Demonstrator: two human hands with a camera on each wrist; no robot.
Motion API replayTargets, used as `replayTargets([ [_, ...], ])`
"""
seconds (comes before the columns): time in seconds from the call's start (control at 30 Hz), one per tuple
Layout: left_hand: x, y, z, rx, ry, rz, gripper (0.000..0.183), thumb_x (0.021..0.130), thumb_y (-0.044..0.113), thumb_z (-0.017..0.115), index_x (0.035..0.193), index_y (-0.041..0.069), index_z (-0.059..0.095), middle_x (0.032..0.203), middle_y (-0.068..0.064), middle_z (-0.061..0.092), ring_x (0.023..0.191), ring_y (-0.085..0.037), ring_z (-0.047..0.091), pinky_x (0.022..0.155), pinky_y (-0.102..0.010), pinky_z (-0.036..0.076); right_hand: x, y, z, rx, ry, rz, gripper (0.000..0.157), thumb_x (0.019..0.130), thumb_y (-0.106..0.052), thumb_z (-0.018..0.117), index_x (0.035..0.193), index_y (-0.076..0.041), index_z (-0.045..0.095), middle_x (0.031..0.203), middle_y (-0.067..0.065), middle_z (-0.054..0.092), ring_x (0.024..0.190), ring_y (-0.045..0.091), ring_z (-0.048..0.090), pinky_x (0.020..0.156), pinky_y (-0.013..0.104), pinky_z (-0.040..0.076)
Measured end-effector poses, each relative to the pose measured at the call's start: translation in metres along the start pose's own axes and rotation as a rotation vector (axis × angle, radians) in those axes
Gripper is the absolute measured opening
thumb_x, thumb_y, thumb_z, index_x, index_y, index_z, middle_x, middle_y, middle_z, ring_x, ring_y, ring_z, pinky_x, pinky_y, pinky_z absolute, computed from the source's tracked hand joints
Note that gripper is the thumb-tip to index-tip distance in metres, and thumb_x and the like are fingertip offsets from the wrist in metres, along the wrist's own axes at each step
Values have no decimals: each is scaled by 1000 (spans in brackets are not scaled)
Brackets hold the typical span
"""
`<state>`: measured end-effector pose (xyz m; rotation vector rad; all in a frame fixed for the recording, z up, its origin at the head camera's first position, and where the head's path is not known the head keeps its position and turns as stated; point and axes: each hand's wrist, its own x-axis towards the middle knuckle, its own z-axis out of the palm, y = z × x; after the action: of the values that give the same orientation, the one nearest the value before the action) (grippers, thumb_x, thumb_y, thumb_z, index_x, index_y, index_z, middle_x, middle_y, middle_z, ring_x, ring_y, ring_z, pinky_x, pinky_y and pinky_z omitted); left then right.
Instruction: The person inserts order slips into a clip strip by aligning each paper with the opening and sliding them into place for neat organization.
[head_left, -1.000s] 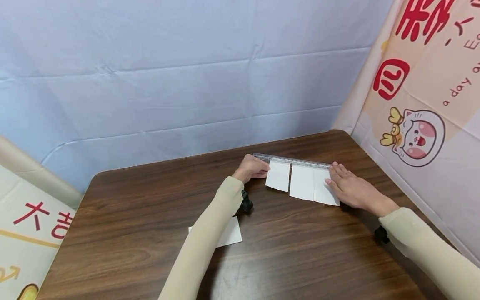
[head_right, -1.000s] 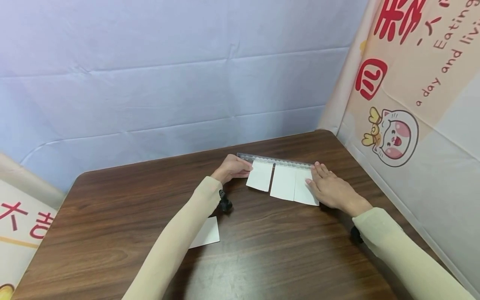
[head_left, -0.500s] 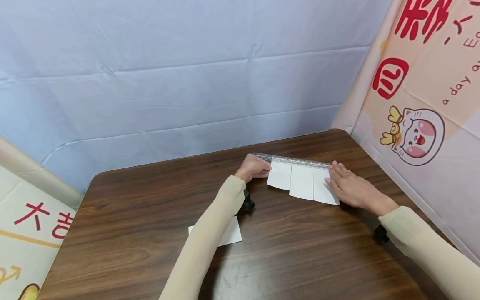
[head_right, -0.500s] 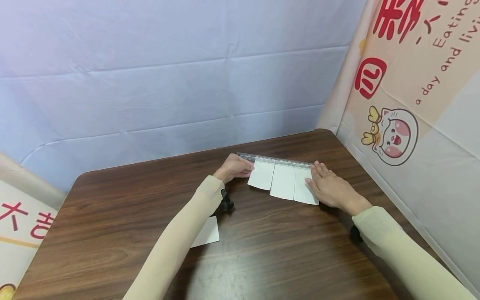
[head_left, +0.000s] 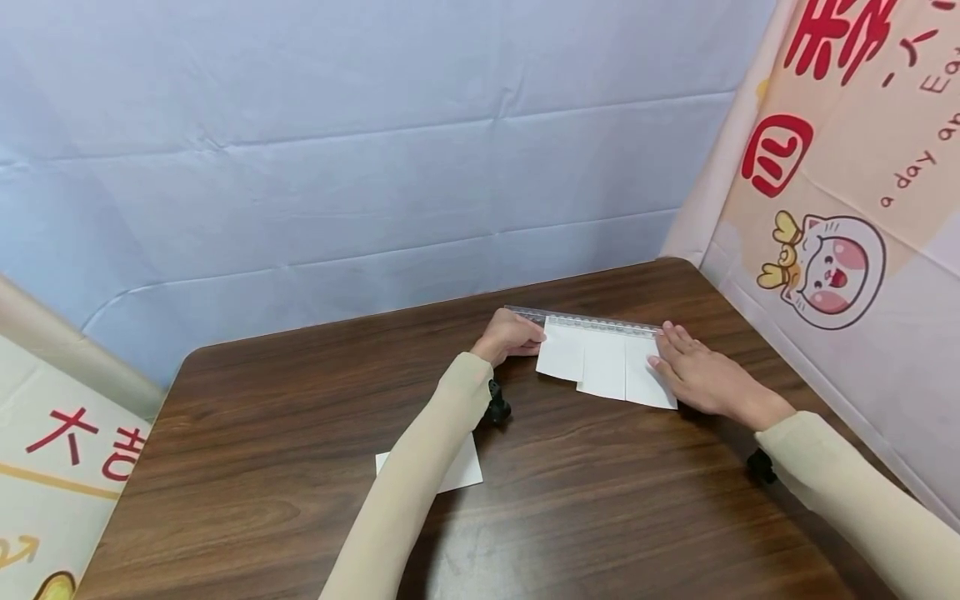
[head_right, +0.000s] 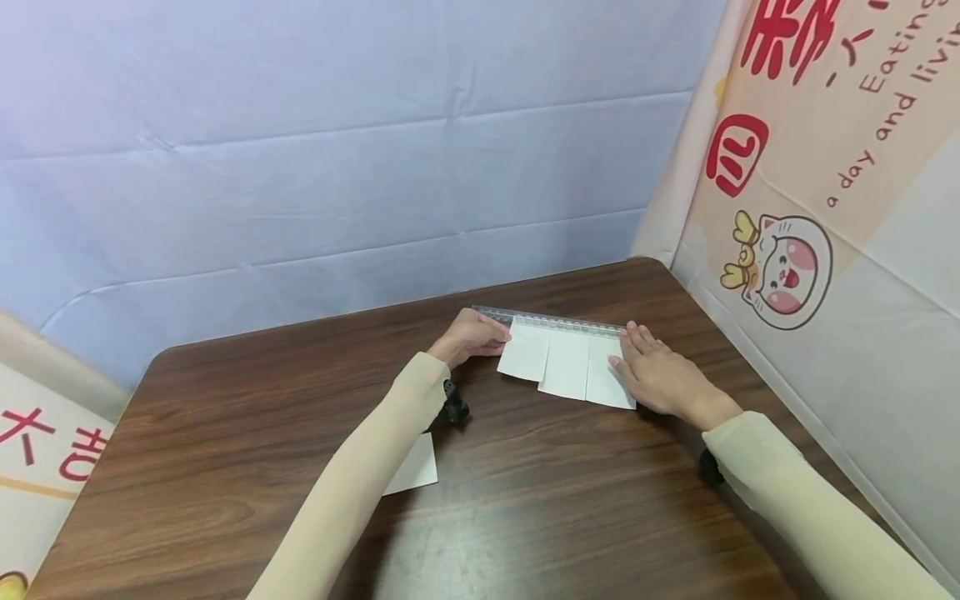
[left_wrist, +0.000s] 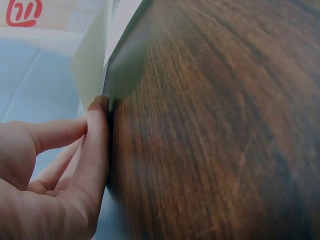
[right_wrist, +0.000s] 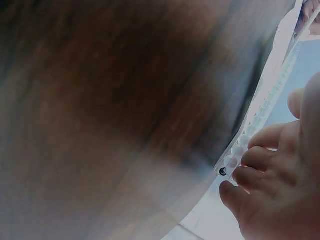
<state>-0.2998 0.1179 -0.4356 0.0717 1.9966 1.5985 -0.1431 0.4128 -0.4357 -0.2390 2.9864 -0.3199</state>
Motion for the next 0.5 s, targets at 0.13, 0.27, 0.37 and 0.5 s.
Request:
replayTargets([
  [0.13,-1,-1,-2,1,-2,11,13,95,0,75,106,-3,79,101,-14,77,76,-15,71,74,-26,67,0,-2,-1,-4,1,0,77,115,-45,32,159,17,23,168,39,12,156,58,18,126,71,25],
  [0.27,-3,-2,-5,-13,-5,18,12,94,-1,75,106,-4,79,107,-17,78,79,-16,74,78,-27,67,0,-3,-1,-4,4,-1,76,115,-45,33,159,17,23,168,39,13,156,58,18,126,71,25],
  [0.37,-5,-2,-8,-25,-12,22,14,94,-2,75,107,-6,79,109,-19,79,80,-17,77,78,-28,68,-1,-4,-2,1,4,1,76,115,-45,33,159,17,23,168,39,13,156,58,18,127,70,24],
  [0.5,-7,-2,-13,-29,-36,29,20,95,-2,74,113,-9,76,112,-22,78,83,-19,78,81,-29,68,-2,-4,-1,2,6,1,76,115,-44,33,159,17,23,168,40,13,156,58,18,126,71,25],
])
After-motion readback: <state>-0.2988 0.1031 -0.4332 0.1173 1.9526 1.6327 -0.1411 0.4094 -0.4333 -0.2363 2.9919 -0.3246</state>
